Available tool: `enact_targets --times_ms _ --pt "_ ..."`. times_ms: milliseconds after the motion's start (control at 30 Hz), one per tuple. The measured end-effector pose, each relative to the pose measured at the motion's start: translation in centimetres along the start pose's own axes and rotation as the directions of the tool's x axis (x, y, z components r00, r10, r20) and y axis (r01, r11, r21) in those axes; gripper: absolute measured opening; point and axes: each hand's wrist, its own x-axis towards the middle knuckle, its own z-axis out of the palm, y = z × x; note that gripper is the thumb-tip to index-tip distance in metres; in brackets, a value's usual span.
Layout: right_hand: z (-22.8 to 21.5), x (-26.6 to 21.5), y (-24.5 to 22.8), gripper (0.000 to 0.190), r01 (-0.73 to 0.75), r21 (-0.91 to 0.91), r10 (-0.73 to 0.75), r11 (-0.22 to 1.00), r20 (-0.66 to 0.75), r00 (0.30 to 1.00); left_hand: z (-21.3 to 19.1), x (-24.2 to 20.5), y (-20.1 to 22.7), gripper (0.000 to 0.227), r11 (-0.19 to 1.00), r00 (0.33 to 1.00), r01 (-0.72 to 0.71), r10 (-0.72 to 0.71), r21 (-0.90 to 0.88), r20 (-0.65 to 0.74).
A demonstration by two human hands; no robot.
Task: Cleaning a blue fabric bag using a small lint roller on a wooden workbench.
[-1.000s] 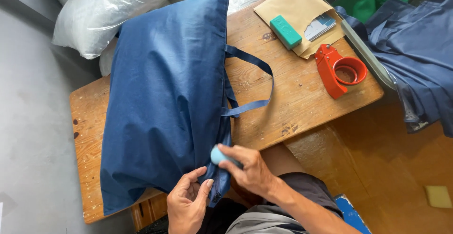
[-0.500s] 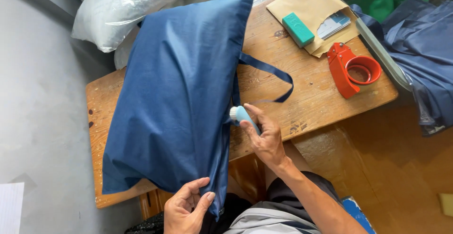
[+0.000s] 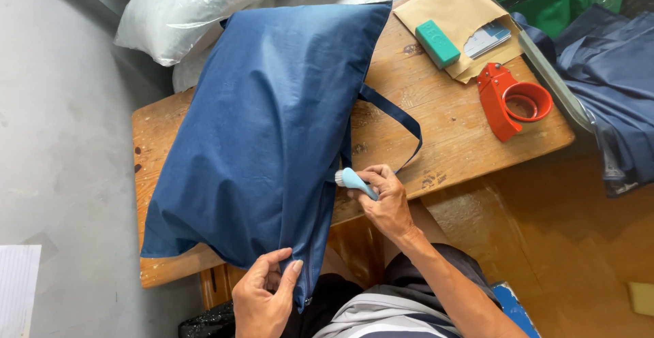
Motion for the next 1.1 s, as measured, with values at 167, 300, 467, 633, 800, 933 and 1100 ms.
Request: enact_targets --times_ms 167,300,467,633,800,933,1100 --pt "0.0 -0.1 1.1 0.029 0.204 -0.046 -0.203 0.978 0.03 0.979 1.7 1.5 0.4 0.021 0.917 0.914 -0.346 0.377 0.197 -0.15" --pt "0.0 0.0 1.4 0.025 0.202 -0.08 -0.203 0.976 -0.002 0.979 2.5 2.3 0.3 0.022 0.848 0.86 -0.407 0.481 0.338 -0.171" --pt "0.5 0.2 -0.3 0.024 0.233 -0.015 -0.233 0.972 -0.008 0.972 3.2 3.3 1.0 0.032 0.698 0.779 -0.503 0.621 0.509 -0.081" --pt "0.7 -0.6 -1.3 0.019 0.26 -0.07 -0.267 0.963 -0.128 0.955 3.5 4.3 1.7 0.036 0.671 0.749 -0.536 0.658 0.512 -0.078" --pt "0.2 -3.3 -5.3 0.021 0.245 0.188 -0.24 0.951 -0.047 0.97 3.3 4.0 1.9 0.033 0.853 0.847 -0.506 0.52 0.128 -0.116" --pt "1.1 -4.9 -7.6 0.018 0.239 0.277 -0.243 0.931 -0.018 0.97 3.3 3.6 2.3 0.035 0.852 0.836 -0.518 0.524 0.083 -0.163" --pt "2.5 -5.5 -8.5 0.012 -0.14 0.4 0.127 0.906 0.058 0.99 3.4 3.4 2.2 0.037 0.871 0.856 -0.492 0.484 0.002 -0.181"
